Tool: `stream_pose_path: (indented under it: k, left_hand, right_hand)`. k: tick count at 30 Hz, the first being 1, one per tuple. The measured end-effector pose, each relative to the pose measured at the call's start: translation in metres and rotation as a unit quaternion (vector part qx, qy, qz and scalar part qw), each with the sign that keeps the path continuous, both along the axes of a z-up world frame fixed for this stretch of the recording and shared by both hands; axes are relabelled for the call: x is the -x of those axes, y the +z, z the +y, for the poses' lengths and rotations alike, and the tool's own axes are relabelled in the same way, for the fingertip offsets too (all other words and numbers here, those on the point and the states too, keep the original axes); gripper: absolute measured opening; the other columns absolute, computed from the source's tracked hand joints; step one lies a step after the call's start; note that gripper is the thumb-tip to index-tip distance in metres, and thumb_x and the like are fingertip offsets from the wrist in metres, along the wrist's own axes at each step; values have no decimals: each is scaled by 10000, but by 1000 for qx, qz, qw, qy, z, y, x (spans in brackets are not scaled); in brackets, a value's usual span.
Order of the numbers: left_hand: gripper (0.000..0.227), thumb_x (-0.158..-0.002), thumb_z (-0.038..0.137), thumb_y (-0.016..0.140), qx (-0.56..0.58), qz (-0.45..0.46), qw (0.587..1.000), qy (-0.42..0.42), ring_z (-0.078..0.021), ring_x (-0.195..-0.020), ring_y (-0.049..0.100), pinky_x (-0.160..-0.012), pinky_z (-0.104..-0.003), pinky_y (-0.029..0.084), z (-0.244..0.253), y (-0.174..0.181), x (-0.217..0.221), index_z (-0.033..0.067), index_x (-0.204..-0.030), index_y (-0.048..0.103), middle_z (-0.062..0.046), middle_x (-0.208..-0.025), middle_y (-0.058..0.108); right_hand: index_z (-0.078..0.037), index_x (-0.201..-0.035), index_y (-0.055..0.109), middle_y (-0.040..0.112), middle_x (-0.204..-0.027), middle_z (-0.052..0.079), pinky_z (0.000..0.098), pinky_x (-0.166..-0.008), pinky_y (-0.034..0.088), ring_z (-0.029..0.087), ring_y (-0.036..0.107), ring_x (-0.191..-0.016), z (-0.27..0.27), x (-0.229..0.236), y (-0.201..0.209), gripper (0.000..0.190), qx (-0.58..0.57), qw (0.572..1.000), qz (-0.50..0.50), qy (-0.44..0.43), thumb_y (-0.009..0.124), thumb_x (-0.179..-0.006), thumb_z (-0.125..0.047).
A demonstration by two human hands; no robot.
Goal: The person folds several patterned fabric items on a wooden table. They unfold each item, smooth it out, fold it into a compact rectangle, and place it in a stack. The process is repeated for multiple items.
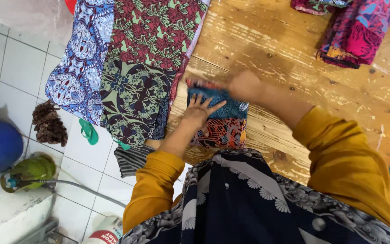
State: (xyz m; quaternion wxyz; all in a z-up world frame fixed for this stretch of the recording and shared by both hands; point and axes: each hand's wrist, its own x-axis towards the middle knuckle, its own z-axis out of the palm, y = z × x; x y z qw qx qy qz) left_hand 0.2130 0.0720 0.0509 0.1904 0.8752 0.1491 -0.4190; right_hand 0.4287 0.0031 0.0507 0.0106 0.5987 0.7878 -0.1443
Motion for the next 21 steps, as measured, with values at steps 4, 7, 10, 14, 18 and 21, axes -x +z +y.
stream_pose_path:
  k: [4,7,10,14,18,21]
  left_hand:
    - [1109,-625,522,898,29,-63,996,61,-336,-1559,369,-1318,-487,265,-5,-29,34,218,-1568,400,-127,-1645,463]
    - [1167,-596,525,930,9,-185,969,161,-391,-1505,264,-1256,-535,178,-10,-44,64,106,-1526,364,-217,-1589,366]
    - [916,-618,576,940,-94,-344,919,171,-431,-1593,190,-1260,-575,184,-26,-41,84,78,-1219,460,-304,-1626,282]
    - [1234,-626,525,876,-173,-250,899,314,-399,-1560,93,-1204,-666,129,-58,-21,84,188,-1601,199,-164,-1702,119]
    - [1051,-752,535,774,-209,-221,945,120,-357,-1552,18,-1144,-757,28,-56,-5,72,403,-1604,172,-53,-1699,11]
    - [988,-826,571,671,-169,-127,975,66,-331,-1566,-3,-1141,-795,-21,-42,2,66,334,-1632,152,24,-1711,15]
  right_hand:
    - [-156,-1533,481,506,-1527,103,615,-1232,329,366,440,-1467,-53,35,-20,686,-126,990,-30,61,650,-870,-96]
    - [-181,-1633,299,262,-1687,168,592,-1151,212,365,224,-1542,-71,54,-24,889,-5,1000,-17,17,651,-825,-68]
    - [-214,-1617,207,90,-1696,157,633,-1195,114,390,104,-1558,-74,59,-19,908,95,994,-53,23,678,-842,-160]
    - [-240,-1627,227,90,-1716,123,627,-1217,81,344,76,-1578,-79,64,-16,913,87,994,-71,11,685,-837,-242]
    - [-229,-1624,232,75,-1717,131,659,-1208,47,337,57,-1580,-84,66,-26,849,107,991,-80,5,644,-891,-343]
    - [-229,-1595,255,84,-1687,125,680,-1172,-4,352,47,-1552,-85,58,-42,714,91,996,14,-15,569,-969,-365]
